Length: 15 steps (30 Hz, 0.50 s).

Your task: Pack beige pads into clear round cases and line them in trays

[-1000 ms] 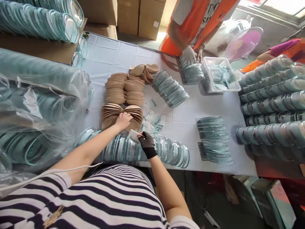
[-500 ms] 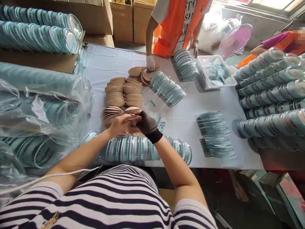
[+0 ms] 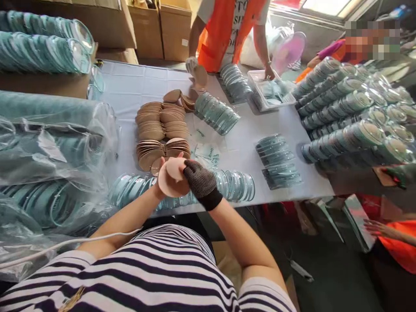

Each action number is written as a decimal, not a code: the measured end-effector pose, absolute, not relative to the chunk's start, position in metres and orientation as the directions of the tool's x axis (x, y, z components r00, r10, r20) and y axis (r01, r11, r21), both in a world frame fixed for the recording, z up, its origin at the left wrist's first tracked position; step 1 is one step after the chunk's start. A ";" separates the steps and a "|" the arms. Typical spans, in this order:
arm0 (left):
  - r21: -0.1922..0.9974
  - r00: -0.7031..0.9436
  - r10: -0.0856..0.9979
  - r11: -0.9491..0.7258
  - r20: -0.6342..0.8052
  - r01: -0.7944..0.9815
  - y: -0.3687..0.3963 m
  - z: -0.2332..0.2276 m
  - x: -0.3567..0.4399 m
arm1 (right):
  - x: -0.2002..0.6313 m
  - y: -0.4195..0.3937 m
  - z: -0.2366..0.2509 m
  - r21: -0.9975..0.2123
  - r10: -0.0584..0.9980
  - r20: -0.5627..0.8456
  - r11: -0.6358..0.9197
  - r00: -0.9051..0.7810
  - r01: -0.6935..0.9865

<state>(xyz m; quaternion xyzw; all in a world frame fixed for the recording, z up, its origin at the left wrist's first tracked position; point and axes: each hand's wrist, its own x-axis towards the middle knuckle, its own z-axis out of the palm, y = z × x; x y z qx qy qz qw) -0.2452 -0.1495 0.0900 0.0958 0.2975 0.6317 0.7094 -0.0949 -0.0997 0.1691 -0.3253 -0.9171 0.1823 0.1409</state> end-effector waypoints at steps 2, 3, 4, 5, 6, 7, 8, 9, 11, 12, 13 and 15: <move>0.261 0.009 0.935 0.108 -0.354 -0.959 -0.151 0.085 -0.232 | -0.083 -0.136 0.141 -0.444 0.643 0.142 0.721 -0.752 0.532; 0.202 0.017 0.915 0.107 -0.404 -0.974 -0.152 0.083 -0.227 | -0.076 -0.150 0.129 -0.470 0.644 0.150 0.714 -0.750 0.519; 0.180 0.034 0.887 0.131 -0.461 -0.975 -0.152 0.081 -0.223 | -0.069 -0.160 0.120 -0.499 0.650 0.149 0.700 -0.746 0.511; 0.185 0.056 0.853 0.176 -0.519 -0.967 -0.152 0.080 -0.218 | -0.061 -0.166 0.114 -0.527 0.662 0.127 0.676 -0.739 0.515; 0.202 0.078 0.814 0.234 -0.575 -0.951 -0.151 0.078 -0.212 | -0.054 -0.169 0.109 -0.552 0.684 0.076 0.635 -0.725 0.541; 0.221 0.094 0.771 0.294 -0.630 -0.930 -0.151 0.076 -0.204 | -0.045 -0.168 0.106 -0.565 0.720 0.003 0.574 -0.694 0.592; 0.238 0.104 0.729 0.350 -0.676 -0.906 -0.150 0.074 -0.195 | -0.036 -0.166 0.103 -0.568 0.761 -0.079 0.497 -0.644 0.656; 0.250 0.113 0.695 0.399 -0.710 -0.882 -0.149 0.072 -0.184 | -0.026 -0.162 0.101 -0.563 0.799 -0.155 0.412 -0.581 0.717; 0.285 0.125 0.666 0.471 -0.735 -0.835 -0.142 0.069 -0.160 | 0.000 -0.153 0.096 -0.568 0.858 -0.242 0.252 -0.452 0.783; 0.323 0.126 0.672 0.501 -0.730 -0.803 -0.136 0.066 -0.146 | 0.016 -0.149 0.094 -0.588 0.884 -0.249 0.186 -0.395 0.787; 0.386 0.110 0.693 0.518 -0.712 -0.764 -0.128 0.064 -0.132 | 0.033 -0.146 0.090 -0.614 0.909 -0.239 0.131 -0.341 0.779; 0.613 -0.002 0.789 0.476 -0.614 -0.630 -0.107 0.058 -0.102 | 0.073 -0.141 0.082 -0.639 0.956 -0.190 0.053 -0.224 0.767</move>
